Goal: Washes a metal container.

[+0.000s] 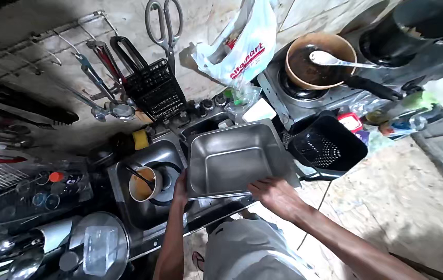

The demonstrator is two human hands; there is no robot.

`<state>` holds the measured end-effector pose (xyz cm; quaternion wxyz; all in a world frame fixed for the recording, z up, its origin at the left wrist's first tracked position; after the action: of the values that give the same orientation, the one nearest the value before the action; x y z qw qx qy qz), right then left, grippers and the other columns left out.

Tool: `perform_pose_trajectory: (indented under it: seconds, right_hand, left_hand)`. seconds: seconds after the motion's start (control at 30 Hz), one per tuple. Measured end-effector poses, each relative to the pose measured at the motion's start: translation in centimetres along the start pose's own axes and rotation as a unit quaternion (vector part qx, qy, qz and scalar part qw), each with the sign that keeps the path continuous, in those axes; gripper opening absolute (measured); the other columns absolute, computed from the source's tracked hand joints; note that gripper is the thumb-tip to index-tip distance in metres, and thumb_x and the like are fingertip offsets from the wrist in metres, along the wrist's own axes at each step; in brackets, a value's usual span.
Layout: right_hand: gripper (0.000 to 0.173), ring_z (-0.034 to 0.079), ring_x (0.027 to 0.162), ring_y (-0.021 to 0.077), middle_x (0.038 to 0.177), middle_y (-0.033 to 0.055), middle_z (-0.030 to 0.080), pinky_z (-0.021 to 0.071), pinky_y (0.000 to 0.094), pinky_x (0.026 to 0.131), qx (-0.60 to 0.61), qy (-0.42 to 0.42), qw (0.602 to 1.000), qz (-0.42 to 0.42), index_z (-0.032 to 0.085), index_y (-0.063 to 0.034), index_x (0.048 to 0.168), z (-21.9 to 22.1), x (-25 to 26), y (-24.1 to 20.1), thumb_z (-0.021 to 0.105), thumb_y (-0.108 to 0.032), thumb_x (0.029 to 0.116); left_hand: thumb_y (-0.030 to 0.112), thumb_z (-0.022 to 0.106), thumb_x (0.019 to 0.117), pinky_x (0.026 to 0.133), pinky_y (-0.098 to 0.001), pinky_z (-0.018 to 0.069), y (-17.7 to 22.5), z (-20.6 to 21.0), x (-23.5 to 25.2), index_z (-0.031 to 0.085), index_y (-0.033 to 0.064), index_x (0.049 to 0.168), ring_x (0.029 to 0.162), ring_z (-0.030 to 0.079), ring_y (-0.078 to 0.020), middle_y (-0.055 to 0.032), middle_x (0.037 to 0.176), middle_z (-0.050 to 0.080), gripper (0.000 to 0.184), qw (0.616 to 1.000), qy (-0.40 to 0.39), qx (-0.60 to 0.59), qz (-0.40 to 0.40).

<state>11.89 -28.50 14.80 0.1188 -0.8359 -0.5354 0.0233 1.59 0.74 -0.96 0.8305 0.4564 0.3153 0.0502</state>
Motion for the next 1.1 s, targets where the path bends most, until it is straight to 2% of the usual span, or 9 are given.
perform_pose_trajectory:
  seconds: [0.17, 0.27, 0.33, 0.5, 0.7, 0.83, 0.93, 1.03, 1.1]
  right_hand:
    - [0.014, 0.070, 0.078, 0.0307, 0.081, 0.0119, 0.070, 0.0576, 0.0462, 0.070, -0.011, -0.066, 0.998, -0.015, 0.068, -0.0051, 0.094, 2.8, 3.4, 2.0, 0.061, -0.015, 0.1014]
    - [0.013, 0.070, 0.082, 0.0315, 0.084, 0.0119, 0.071, 0.0570, 0.0468, 0.073, -0.011, -0.069, 0.997, -0.029, 0.069, -0.0052, 0.096, 3.7, 5.5, 2.6, 0.061, -0.014, 0.1015]
    - [0.010, 0.070, 0.085, 0.0322, 0.085, 0.0124, 0.070, 0.0566, 0.0469, 0.074, -0.020, -0.059, 0.997, -0.037, 0.069, -0.0040, 0.096, 3.9, 6.4, 2.5, 0.059, -0.005, 0.0989]
    - [0.017, 0.070, 0.090, 0.0328, 0.089, 0.0137, 0.071, 0.0578, 0.0473, 0.080, -0.051, -0.031, 0.998, -0.020, 0.068, -0.0030, 0.100, 4.7, 6.2, 2.4, 0.054, 0.006, 0.0960]
    - [0.018, 0.070, 0.086, 0.0294, 0.085, 0.0112, 0.070, 0.0556, 0.0457, 0.081, -0.070, 0.011, 0.997, -0.019, 0.068, -0.0039, 0.095, 4.4, 4.6, 2.7, 0.052, 0.005, 0.0969]
    - [0.019, 0.069, 0.089, 0.0301, 0.086, 0.0116, 0.070, 0.0545, 0.0460, 0.084, -0.066, 0.009, 0.997, -0.035, 0.069, -0.0032, 0.095, 3.4, 5.0, 3.1, 0.053, 0.007, 0.0961]
    - [0.019, 0.068, 0.090, 0.0287, 0.087, 0.0106, 0.069, 0.0522, 0.0448, 0.087, -0.062, 0.003, 0.996, -0.063, 0.069, -0.0035, 0.096, 2.6, 5.8, 3.9, 0.054, 0.008, 0.0959]
    - [0.021, 0.067, 0.094, 0.0257, 0.089, 0.0081, 0.070, 0.0495, 0.0434, 0.093, -0.061, -0.002, 0.995, -0.072, 0.070, -0.0059, 0.097, 2.0, 6.4, 5.3, 0.053, 0.006, 0.0980]
    - [0.021, 0.067, 0.099, 0.0249, 0.091, 0.0069, 0.070, 0.0461, 0.0445, 0.106, -0.051, -0.009, 0.996, -0.073, 0.071, -0.0075, 0.098, 1.8, 6.7, 6.5, 0.054, 0.005, 0.0986]
  left_hand:
    - [0.058, 0.015, 0.1084, 0.093, -0.0400, 0.0555, 0.1, 0.2, 5.3, 0.050, 0.0143, 0.149, 0.116, 0.065, -0.0194, -0.0089, 0.133, 0.066, 0.069, 0.990, 0.000, 0.108, -0.093]
    - [0.050, 0.042, 0.1076, 0.096, -0.0450, 0.0563, -0.5, 0.3, 8.4, 0.053, 0.0130, 0.145, 0.116, 0.066, -0.0226, -0.0112, 0.130, 0.068, 0.054, 0.984, 0.036, 0.142, -0.102]
    - [0.038, 0.059, 0.1033, 0.104, -0.0478, 0.0501, -0.5, 0.0, 10.2, 0.046, 0.0136, 0.151, 0.128, 0.058, -0.0251, -0.0126, 0.143, 0.059, 0.055, 0.978, 0.063, 0.170, -0.104]
    - [0.026, 0.071, 0.0952, 0.097, -0.0508, 0.0534, 0.1, 0.3, 12.9, 0.041, 0.0188, 0.155, 0.124, 0.060, -0.0299, -0.0147, 0.143, 0.058, 0.067, 0.980, 0.094, 0.139, -0.102]
    - [0.039, 0.066, 0.1000, 0.106, -0.0521, 0.0462, -0.6, 1.4, 14.5, 0.056, 0.0131, 0.144, 0.130, 0.055, -0.0288, -0.0143, 0.144, 0.058, 0.052, 0.971, 0.094, 0.214, -0.045]
    - [0.035, 0.054, 0.1067, 0.109, -0.0524, 0.0451, -1.9, 1.9, 15.4, 0.042, 0.0114, 0.153, 0.135, 0.051, -0.0333, -0.0191, 0.153, 0.047, 0.053, 0.925, 0.020, 0.373, 0.070]
    - [0.024, 0.066, 0.1004, 0.112, -0.0582, 0.0425, -1.5, 2.1, 16.0, 0.048, 0.0014, 0.148, 0.135, 0.051, -0.0430, -0.0289, 0.146, 0.051, 0.056, 0.852, -0.022, 0.507, 0.128]
    - [0.047, 0.062, 0.1009, 0.103, -0.0582, 0.0502, -1.0, 1.0, 16.8, 0.057, 0.0044, 0.139, 0.117, 0.064, -0.0377, -0.0230, 0.125, 0.067, 0.057, 0.825, -0.031, 0.552, 0.117]
    - [0.056, 0.053, 0.1020, 0.094, -0.0604, 0.0530, -0.6, 0.7, 17.1, 0.067, 0.0010, 0.119, 0.102, 0.068, -0.0385, -0.0227, 0.106, 0.070, 0.060, 0.805, -0.030, 0.584, 0.101]
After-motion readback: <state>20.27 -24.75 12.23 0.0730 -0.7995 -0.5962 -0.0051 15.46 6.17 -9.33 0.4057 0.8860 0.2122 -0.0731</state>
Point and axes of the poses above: each hand's wrist, its own x-axis towards the middle knuckle, its own z-axis out of the palm, y = z × x, the point moved 2 cm from there along x, towards the middle knuckle
